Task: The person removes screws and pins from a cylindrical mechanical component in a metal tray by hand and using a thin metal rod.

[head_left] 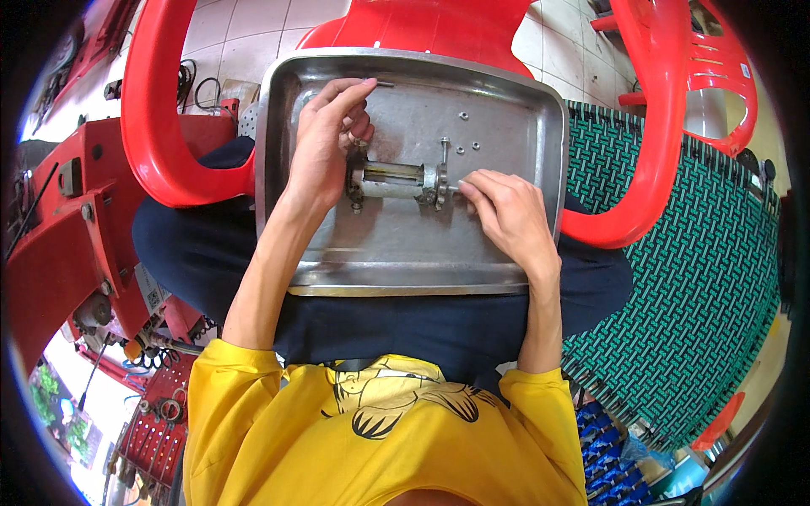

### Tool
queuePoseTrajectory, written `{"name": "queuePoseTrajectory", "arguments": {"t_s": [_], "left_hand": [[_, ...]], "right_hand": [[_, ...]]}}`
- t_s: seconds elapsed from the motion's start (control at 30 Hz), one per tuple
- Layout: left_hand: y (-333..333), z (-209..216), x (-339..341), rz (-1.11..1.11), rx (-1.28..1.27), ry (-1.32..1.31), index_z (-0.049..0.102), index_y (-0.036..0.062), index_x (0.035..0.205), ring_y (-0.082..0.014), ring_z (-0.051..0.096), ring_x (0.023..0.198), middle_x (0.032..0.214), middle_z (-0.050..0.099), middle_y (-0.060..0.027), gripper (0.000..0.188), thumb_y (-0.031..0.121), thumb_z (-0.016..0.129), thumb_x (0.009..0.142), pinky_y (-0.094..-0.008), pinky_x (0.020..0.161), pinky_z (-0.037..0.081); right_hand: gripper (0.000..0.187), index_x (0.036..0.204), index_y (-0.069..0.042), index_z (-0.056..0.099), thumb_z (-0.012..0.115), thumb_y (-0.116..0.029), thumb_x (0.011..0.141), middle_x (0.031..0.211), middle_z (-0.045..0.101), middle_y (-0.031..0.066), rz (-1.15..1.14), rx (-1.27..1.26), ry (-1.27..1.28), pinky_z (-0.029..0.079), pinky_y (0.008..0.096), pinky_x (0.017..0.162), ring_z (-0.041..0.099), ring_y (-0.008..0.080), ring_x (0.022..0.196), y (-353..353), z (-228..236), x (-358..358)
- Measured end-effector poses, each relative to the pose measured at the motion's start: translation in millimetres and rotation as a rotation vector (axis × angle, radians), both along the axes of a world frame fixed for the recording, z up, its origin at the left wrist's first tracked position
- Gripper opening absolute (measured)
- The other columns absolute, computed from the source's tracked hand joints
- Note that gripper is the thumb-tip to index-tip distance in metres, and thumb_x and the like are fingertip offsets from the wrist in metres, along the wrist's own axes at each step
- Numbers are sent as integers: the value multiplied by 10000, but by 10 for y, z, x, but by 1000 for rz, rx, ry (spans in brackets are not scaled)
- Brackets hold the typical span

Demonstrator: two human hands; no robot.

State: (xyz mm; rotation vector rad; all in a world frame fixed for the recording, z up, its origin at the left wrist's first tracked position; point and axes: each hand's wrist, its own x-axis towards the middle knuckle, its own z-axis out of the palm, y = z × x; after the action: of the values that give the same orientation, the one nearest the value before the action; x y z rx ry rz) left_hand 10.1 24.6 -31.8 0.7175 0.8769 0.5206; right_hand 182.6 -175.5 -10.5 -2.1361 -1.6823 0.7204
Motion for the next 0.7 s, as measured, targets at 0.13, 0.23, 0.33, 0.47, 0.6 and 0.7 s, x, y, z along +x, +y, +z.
{"name": "queuePoseTrajectory", "arguments": {"t_s": [0.13, 0.23, 0.33, 0.47, 0.6, 0.7], "left_hand": [[0, -25, -7, -8, 10, -3, 658, 87, 1039, -65, 423, 699, 776, 410, 67, 178, 230, 725, 957, -275, 731, 383], [-7, -4, -2, -18, 12, -4, 659, 88, 1043, -65, 428, 710, 782, 419, 68, 180, 233, 724, 959, -270, 739, 389], [-17, -1, 6, -14, 15, 7, 659, 87, 1038, -64, 434, 722, 785, 424, 69, 175, 234, 719, 963, -263, 743, 390], [-7, -20, -11, -24, 13, 4, 660, 86, 1030, -66, 436, 727, 787, 427, 68, 169, 234, 713, 967, -260, 743, 390], [-15, -21, 5, -19, 30, 4, 659, 85, 1027, -67, 428, 718, 782, 425, 67, 164, 230, 710, 970, -265, 737, 390], [-14, -20, 2, -15, 25, 2, 660, 83, 1030, -67, 422, 713, 775, 421, 68, 165, 229, 709, 971, -271, 735, 391]], "right_hand": [[209, 977, -43, 661, 685, -248, 947, 951, 652, 144, -67, 80, 48, 517, 469, 724, 660, 388, 841, 78, 114, -83], [211, 973, -48, 665, 683, -257, 952, 960, 654, 141, -20, 37, -18, 517, 471, 724, 662, 383, 842, 47, 47, -60], [211, 966, -49, 663, 689, -258, 949, 955, 650, 142, -29, 29, -3, 513, 473, 717, 659, 383, 837, 45, 35, -70], [214, 962, -47, 662, 686, -260, 954, 944, 655, 145, -59, 86, 52, 513, 474, 719, 660, 384, 830, 73, 101, -80], [221, 957, -45, 656, 700, -261, 941, 937, 663, 143, -31, 11, -31, 517, 472, 726, 667, 383, 823, 51, 22, -75], [204, 948, -43, 650, 706, -238, 933, 927, 661, 147, -94, 144, 101, 518, 473, 720, 665, 390, 820, 82, 56, -111]]}}
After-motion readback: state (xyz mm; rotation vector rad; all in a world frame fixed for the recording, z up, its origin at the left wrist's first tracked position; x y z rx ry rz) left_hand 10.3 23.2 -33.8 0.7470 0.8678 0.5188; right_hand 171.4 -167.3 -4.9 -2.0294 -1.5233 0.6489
